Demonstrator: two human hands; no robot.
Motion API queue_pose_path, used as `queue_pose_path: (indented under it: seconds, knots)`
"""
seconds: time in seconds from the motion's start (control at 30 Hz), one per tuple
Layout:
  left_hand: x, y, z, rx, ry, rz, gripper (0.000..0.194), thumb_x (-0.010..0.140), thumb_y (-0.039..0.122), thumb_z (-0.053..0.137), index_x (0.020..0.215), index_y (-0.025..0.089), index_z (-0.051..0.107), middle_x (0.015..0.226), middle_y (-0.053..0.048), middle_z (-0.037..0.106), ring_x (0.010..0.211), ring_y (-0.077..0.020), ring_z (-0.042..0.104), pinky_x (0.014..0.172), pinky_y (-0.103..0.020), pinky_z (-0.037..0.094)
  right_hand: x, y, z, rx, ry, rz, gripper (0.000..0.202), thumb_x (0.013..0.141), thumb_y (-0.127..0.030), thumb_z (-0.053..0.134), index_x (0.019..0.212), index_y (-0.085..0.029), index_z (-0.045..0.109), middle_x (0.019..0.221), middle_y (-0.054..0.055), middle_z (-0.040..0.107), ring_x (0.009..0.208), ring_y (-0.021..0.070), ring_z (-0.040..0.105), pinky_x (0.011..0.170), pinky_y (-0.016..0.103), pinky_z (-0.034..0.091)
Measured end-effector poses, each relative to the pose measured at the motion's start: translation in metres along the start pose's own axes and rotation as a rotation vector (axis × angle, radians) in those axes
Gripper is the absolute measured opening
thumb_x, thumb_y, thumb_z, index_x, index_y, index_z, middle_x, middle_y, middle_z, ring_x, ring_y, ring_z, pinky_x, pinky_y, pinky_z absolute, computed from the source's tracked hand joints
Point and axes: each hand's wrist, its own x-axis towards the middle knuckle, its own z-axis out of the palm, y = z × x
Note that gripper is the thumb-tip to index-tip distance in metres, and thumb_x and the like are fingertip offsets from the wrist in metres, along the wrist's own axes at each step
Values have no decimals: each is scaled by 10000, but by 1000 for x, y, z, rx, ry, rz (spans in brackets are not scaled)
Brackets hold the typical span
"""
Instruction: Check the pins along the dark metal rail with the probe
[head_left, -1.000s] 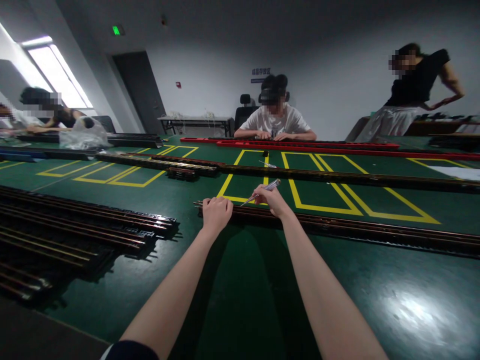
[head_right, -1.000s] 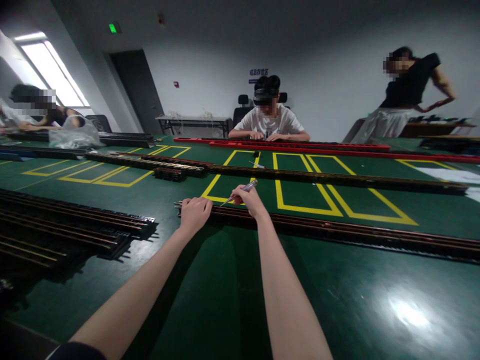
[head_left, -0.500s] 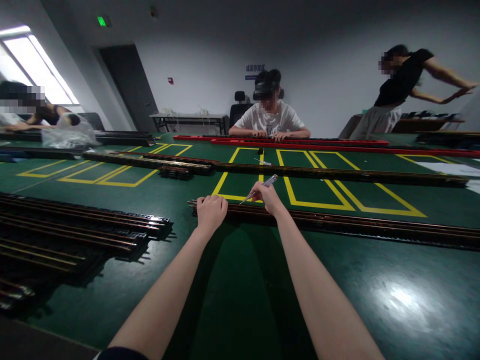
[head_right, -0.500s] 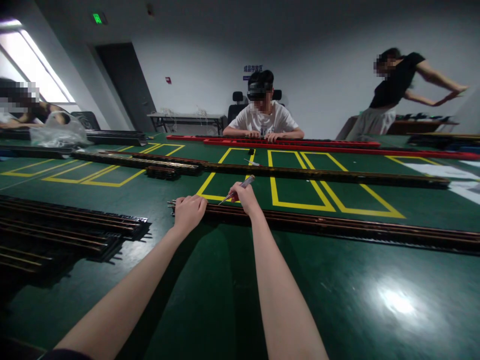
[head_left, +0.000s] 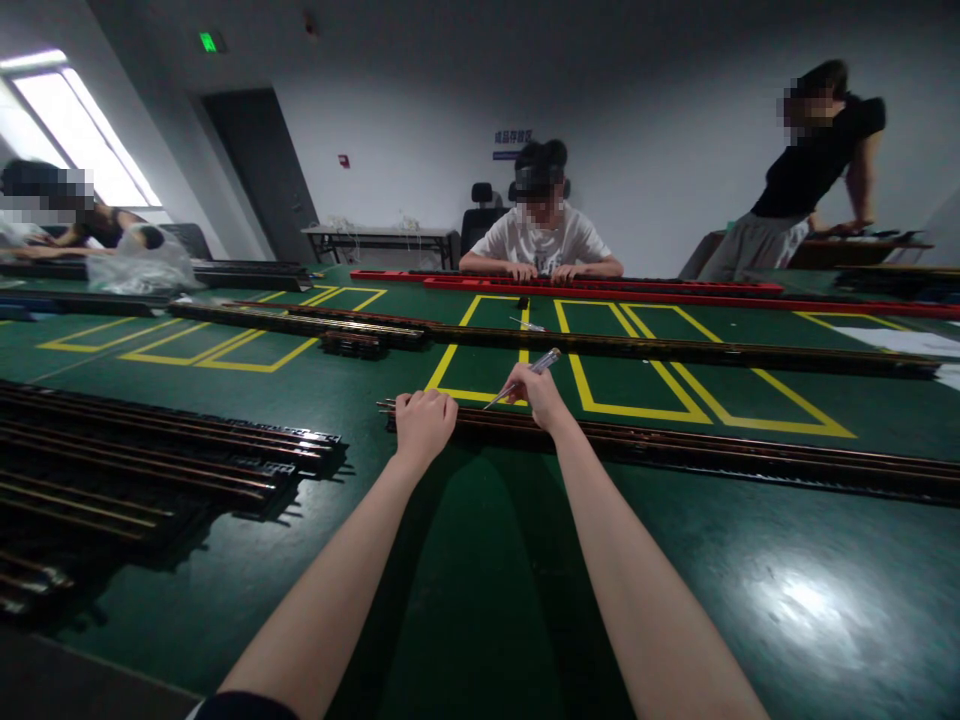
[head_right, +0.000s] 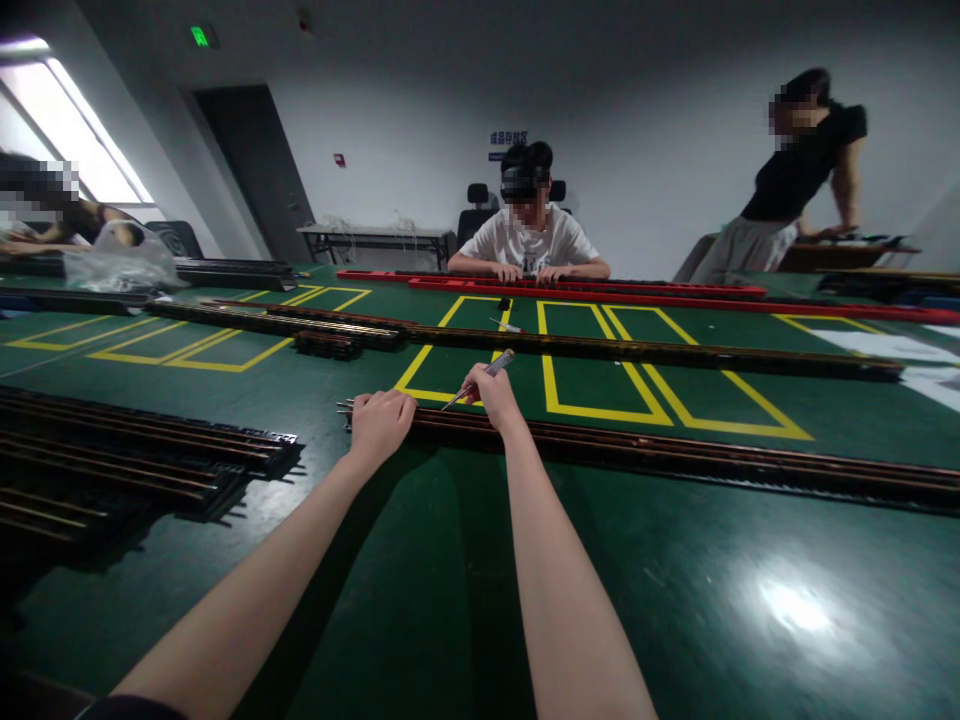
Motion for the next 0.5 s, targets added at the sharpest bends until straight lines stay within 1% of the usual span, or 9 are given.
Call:
queue_pose_path:
  seconds: [0.17, 0.5]
  knots:
    - [0, -1, 0, -5, -5, 5, 434, 898, 280, 274, 710, 169, 650, 837, -87, 700, 762, -208, 603, 784, -387, 357, -1, 0, -1, 7, 38, -3, 213, 662, -149, 505, 454, -175, 466, 486, -25, 493, 453, 75, 464, 488, 209, 417]
    - [0, 0, 1, 47, 7, 11, 434, 893, 268, 273, 715, 166, 655, 844, -91, 701, 774, -218, 601, 776, -384, 351, 2, 2, -1, -39, 1, -5, 220, 687, -147, 523, 469, -163, 497, 502, -16, 510, 465, 76, 480, 479, 205, 424]
